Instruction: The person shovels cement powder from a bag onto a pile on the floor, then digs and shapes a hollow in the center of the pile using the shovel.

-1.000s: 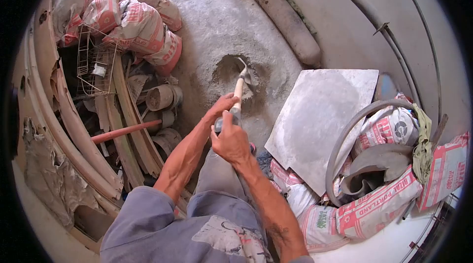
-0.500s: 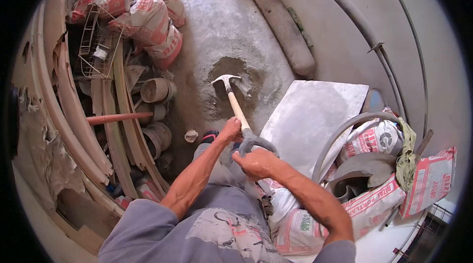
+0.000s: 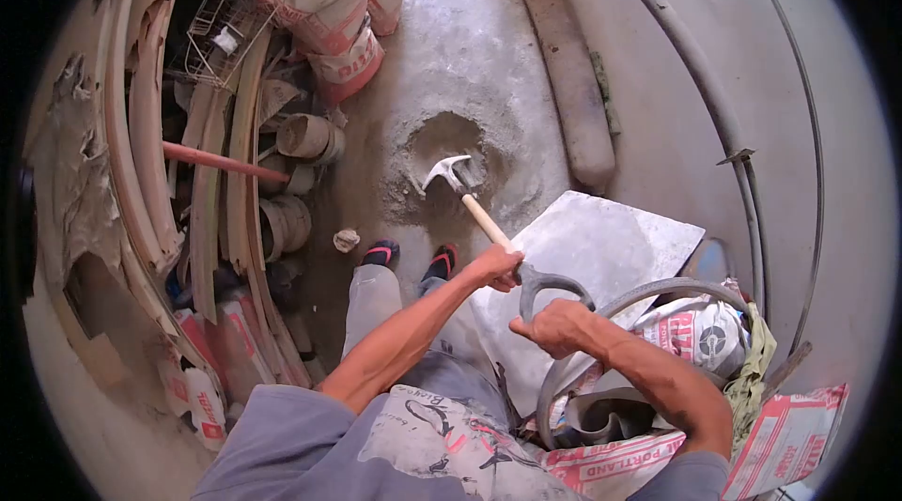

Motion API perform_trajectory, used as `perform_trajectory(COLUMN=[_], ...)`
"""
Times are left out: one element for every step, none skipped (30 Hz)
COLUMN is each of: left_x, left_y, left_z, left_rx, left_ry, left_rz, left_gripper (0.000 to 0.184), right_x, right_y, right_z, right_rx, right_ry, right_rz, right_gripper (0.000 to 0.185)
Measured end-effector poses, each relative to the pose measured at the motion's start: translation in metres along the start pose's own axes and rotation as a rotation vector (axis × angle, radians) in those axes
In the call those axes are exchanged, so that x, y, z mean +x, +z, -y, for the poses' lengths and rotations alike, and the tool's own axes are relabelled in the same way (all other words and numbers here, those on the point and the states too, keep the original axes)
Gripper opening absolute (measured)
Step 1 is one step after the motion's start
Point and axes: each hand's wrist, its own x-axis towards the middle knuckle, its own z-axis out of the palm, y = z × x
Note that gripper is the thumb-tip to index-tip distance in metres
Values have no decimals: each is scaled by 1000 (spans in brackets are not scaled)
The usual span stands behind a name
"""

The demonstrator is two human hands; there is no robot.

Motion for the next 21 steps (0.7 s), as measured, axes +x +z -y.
perform_trajectory(left_x=[4,8,11,11,15,16,19,21,23,24,24,24,21,17,13,4,-4,-13,-20,-27,-33], left_y=[9,17,25,32,37,43,48,52,56,59,61,62,61,61,60,59,58,57,55,53,54], left_z=[-1,-4,-6,-12,-12,-14,-17,-19,-20,-22,-24,-26,-30,-33,-35,-41,-47,-53,-60,-65,-68], left_rx=[-32,-62,-89,-102,-140,-179,-220,-246,-265,-283,-300,-299,-297,-293,-318,-344,-368,-341,-313,-284,-284], left_ry=[6,15,24,22,31,43,58,86,117,145,173,194,215,234,255,279,305,339,375,409,426], left_rz=[-3,-6,-9,-18,-7,4,17,21,5,-11,-27,-57,-88,-120,-127,-134,-141,-151,-160,-169,-174], left_gripper=[39,38,37,37,36,36,35,36,36,36,36,36,36,36,35,34,33,33,35,38,44], right_x=[-6,-12,-17,-22,-26,-31,-35,-39,-42,-46,-49,-52,-54,-58,-62,-64,-67,-70,-73,-76,-77], right_y=[4,5,5,5,5,6,7,8,8,7,7,6,2,-4,-10,-17,-26,-33,-39,-44,-47], right_z=[-8,-15,-20,-25,-28,-32,-35,-38,-41,-45,-48,-50,-50,-47,-44,-40,-37,-33,-30,-26,-23], right_rx=[-17,-37,-54,-72,-89,-108,-128,-148,-169,-183,-197,-209,-202,-192,-182,-152,-123,-94,-53,-10,38], right_ry=[-8,-7,-1,8,19,14,21,29,37,43,49,55,58,60,62,79,97,115,144,174,202], right_rz=[5,13,28,41,53,53,48,45,41,-1,-45,-90,-142,-195,-247,-293,-340,-385,-431,-477,-519], right_gripper=[46,45,44,43,43,41,41,40,39,38,37,35,32,29,26,23,20,18,16,15,13])
